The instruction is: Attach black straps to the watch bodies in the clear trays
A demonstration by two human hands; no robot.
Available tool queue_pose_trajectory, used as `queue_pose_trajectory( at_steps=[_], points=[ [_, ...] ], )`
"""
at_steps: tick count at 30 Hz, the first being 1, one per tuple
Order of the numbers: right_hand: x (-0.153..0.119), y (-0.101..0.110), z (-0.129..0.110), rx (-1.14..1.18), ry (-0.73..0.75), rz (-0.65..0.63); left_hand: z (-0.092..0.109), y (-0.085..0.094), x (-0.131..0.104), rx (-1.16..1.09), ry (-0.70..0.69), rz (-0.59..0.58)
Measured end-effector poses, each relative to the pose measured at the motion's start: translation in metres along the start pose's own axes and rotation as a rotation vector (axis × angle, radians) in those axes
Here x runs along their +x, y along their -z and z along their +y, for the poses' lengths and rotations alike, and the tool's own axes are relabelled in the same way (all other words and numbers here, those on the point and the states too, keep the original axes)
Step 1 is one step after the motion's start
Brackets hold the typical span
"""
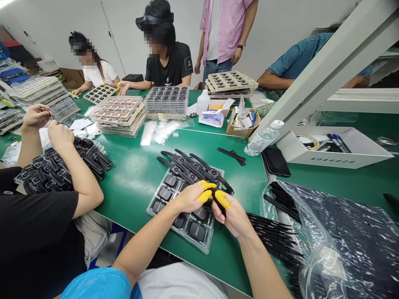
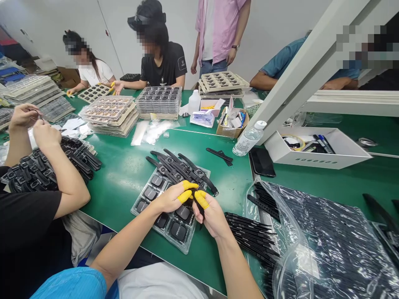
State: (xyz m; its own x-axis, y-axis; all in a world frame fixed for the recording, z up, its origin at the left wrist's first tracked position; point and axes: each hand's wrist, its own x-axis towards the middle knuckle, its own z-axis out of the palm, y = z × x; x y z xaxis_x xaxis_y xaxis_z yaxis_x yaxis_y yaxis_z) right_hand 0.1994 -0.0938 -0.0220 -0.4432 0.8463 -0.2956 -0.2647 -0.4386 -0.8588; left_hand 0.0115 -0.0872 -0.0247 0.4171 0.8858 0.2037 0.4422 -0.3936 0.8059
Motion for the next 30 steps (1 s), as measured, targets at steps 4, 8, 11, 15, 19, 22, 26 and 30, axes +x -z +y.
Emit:
queue_pose_trajectory(
  at_steps=[4, 8, 11, 15, 19, 22, 26, 30],
  points=[
    [0.001, 0.003, 0.001, 0.003, 0.037, 0.015, -0.003, -0.004, 0.000, -0.118, 0.077, 0.099],
    [0.001, 0.003, 0.003, -0.045, 0.069, 0.002, -0.008, -0.006, 0.003, -0.200, 0.069, 0.279],
    [0.000, 0.002, 0.002, -0.006, -0.004, -0.065, -0.007, -0.007, 0.006, -0.385, 0.027, 0.329],
    [0.000, 0.000, -0.002, 0.077, -0.175, -0.169, -0.003, -0.003, 0.010, -0.706, 0.166, 0.542],
    [0.000, -0.003, -0.003, 0.041, -0.250, -0.191, -0.002, 0.003, 0.013, -0.794, 0.200, 0.866],
    [0.000, -0.004, -0.003, -0.016, -0.265, -0.186, -0.005, 0.009, 0.015, -0.829, 0.180, 1.047],
    [-0.001, 0.001, -0.006, -0.090, -0.245, -0.127, -0.012, 0.021, 0.017, -0.841, 0.185, 1.242],
    [-0.003, 0.005, -0.010, -0.043, -0.086, -0.027, -0.015, 0.021, 0.016, -0.857, 0.292, 1.054]
  ],
)
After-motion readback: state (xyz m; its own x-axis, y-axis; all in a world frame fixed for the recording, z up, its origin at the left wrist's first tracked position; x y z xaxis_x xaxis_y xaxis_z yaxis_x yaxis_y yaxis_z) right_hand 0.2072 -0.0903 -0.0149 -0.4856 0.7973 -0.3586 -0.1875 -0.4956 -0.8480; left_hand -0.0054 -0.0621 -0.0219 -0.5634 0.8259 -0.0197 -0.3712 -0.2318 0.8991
